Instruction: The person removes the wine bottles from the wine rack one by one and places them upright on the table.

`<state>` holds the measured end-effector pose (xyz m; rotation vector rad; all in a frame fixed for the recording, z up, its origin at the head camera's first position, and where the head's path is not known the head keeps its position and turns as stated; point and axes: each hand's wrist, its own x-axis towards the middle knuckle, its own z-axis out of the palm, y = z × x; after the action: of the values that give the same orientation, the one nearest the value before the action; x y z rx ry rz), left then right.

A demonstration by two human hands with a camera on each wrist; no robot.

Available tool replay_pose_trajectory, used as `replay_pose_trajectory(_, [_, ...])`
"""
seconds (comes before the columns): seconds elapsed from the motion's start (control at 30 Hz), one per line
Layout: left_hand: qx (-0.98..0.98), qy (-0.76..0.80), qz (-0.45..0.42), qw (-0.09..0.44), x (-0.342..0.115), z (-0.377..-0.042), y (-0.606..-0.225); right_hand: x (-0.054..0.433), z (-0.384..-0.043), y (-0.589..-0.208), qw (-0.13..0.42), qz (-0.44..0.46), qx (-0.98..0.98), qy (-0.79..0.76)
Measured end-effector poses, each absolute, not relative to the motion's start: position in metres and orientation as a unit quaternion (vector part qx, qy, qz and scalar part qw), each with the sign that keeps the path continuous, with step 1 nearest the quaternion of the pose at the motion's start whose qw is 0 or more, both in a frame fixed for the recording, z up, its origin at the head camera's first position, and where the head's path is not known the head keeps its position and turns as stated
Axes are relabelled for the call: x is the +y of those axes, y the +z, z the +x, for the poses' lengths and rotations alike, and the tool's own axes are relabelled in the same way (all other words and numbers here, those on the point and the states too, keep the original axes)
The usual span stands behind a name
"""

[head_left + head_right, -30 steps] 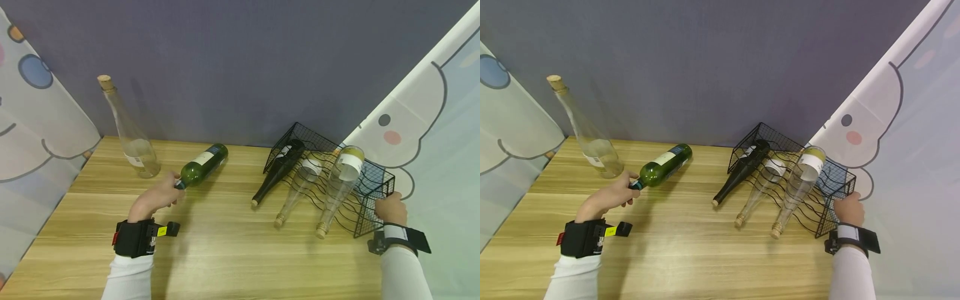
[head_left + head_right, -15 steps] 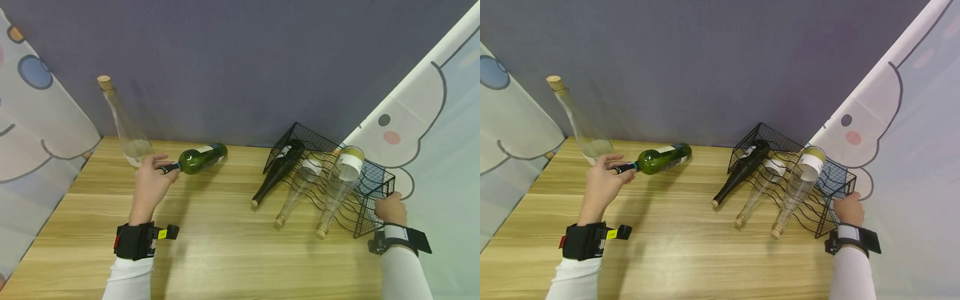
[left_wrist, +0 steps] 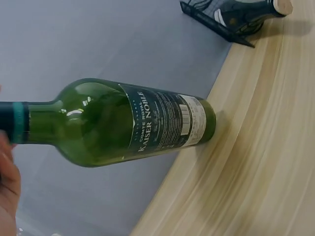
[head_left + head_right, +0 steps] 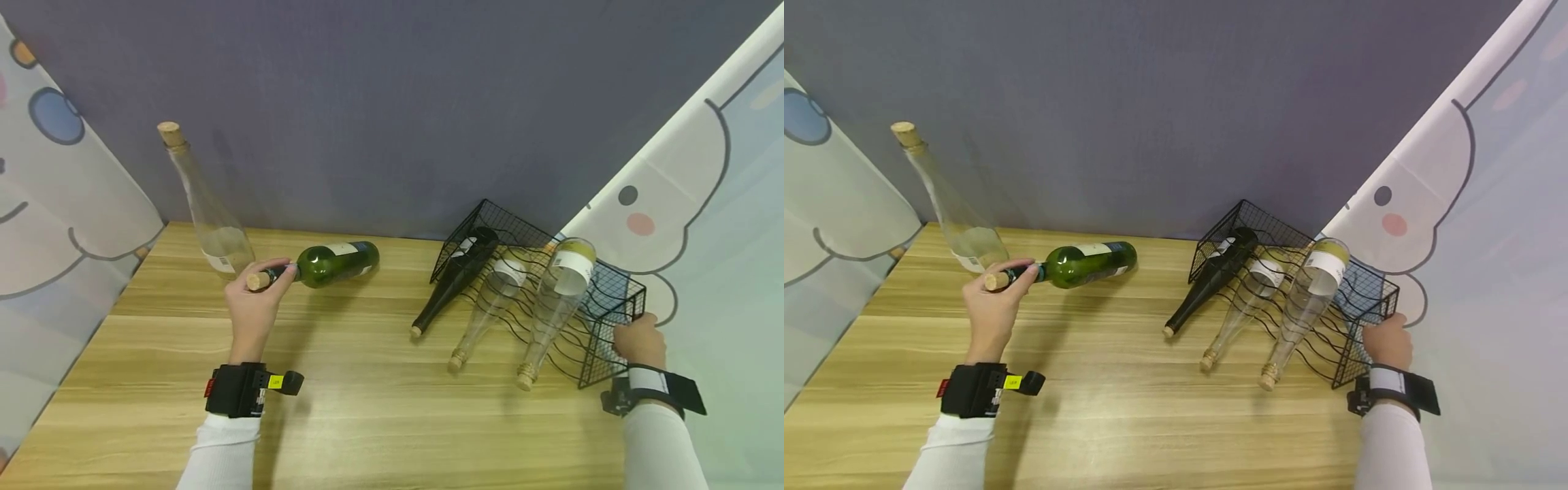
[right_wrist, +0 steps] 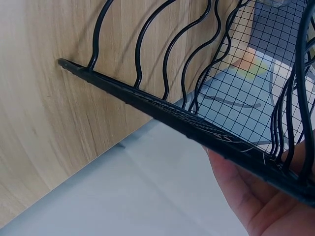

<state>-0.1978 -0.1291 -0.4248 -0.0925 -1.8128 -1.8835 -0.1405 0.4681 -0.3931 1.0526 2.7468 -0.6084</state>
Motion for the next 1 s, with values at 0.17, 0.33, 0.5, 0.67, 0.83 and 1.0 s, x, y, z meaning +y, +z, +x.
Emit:
replay_pose_trajectory(0.17, [-0.628,-0.72,-0.091,0.279,-0.118,-0.199,-0.43,0.472,-0.142,-0.395,0.067,0.355,0.911,-0.2])
replay_pose_trajectory(0.33, [-0.582,-0.76,-0.188,0.221,-0.104,-0.194,-0.428,0.475,-0.143,-0.397,0.07,0.357,0.909,-0.202])
replay_pose_trajectory(0.5, [-0.591,-0.732,-0.3,0.158,-0.095,-0.193,-0.426,0.475,-0.143,-0.395,0.069,0.356,0.909,-0.204])
replay_pose_trajectory(0.67, [-0.632,-0.684,-0.34,0.131,-0.09,-0.192,-0.425,0.475,-0.143,-0.394,0.064,0.352,0.912,-0.203])
replay_pose_trajectory(0.83, [-0.665,-0.637,-0.371,0.121,-0.084,-0.191,-0.424,0.474,-0.142,-0.395,0.065,0.353,0.911,-0.204])
replay_pose_trajectory(1.0, [-0.719,-0.558,-0.398,0.117,-0.076,-0.188,-0.425,0.471,-0.142,-0.395,0.06,0.357,0.911,-0.198])
